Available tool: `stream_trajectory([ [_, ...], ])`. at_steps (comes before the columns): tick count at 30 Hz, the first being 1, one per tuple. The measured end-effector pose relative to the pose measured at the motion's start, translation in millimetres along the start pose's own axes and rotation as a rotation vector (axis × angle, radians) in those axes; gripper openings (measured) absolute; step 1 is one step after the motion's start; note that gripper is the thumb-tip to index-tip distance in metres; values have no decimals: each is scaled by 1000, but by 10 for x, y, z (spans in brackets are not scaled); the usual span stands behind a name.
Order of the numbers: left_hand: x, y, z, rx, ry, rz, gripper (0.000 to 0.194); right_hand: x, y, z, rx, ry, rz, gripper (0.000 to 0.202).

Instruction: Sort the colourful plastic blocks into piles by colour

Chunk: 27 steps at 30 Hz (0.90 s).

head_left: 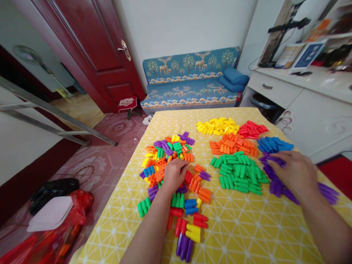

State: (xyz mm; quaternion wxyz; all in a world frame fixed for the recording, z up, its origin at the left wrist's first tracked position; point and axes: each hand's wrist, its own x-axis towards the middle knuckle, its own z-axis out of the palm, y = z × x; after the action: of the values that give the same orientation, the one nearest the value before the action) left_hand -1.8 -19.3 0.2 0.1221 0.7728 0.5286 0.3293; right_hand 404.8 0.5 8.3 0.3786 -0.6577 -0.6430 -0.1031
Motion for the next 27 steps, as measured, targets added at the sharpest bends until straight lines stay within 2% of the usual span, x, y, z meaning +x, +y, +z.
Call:
stream_trajectory([
  [3, 0, 12, -7, -25, 9, -8, 20, -208, -579, 58, 155, -94, -166, 20],
  [6, -1, 17, -11, -41, 15, -18, 20, -482, -1195, 191, 357, -365, -262, 20],
  [9, -3, 14, -9, -52, 15, -15, 20, -662, -1664, 398, 325, -593, -278, 41],
  [12, -2, 15, -7, -55, 26, -25, 19, -656, -1955, 650, 233, -654, -288, 46],
  [14, 1, 21, -11, -55, 31, -28, 20, -593, -2076, 817, 211, -640, -257, 40],
  [17, 5, 32, -22, -38, 24, -25, 24, -521, -2175, 1009, 221, -595, -115, 36],
  [21, -4, 38, -23, 17, 12, -46, 31, -557, -2181, 1104, 306, -533, -5, 32],
  [23, -11, 37, -18, 32, 12, -56, 36, -599, -2153, 1114, 425, -489, 28, 25],
  [27, -16, 40, -24, 25, 0, -59, 38, -635, -2106, 1133, 859, -449, 195, 21],
])
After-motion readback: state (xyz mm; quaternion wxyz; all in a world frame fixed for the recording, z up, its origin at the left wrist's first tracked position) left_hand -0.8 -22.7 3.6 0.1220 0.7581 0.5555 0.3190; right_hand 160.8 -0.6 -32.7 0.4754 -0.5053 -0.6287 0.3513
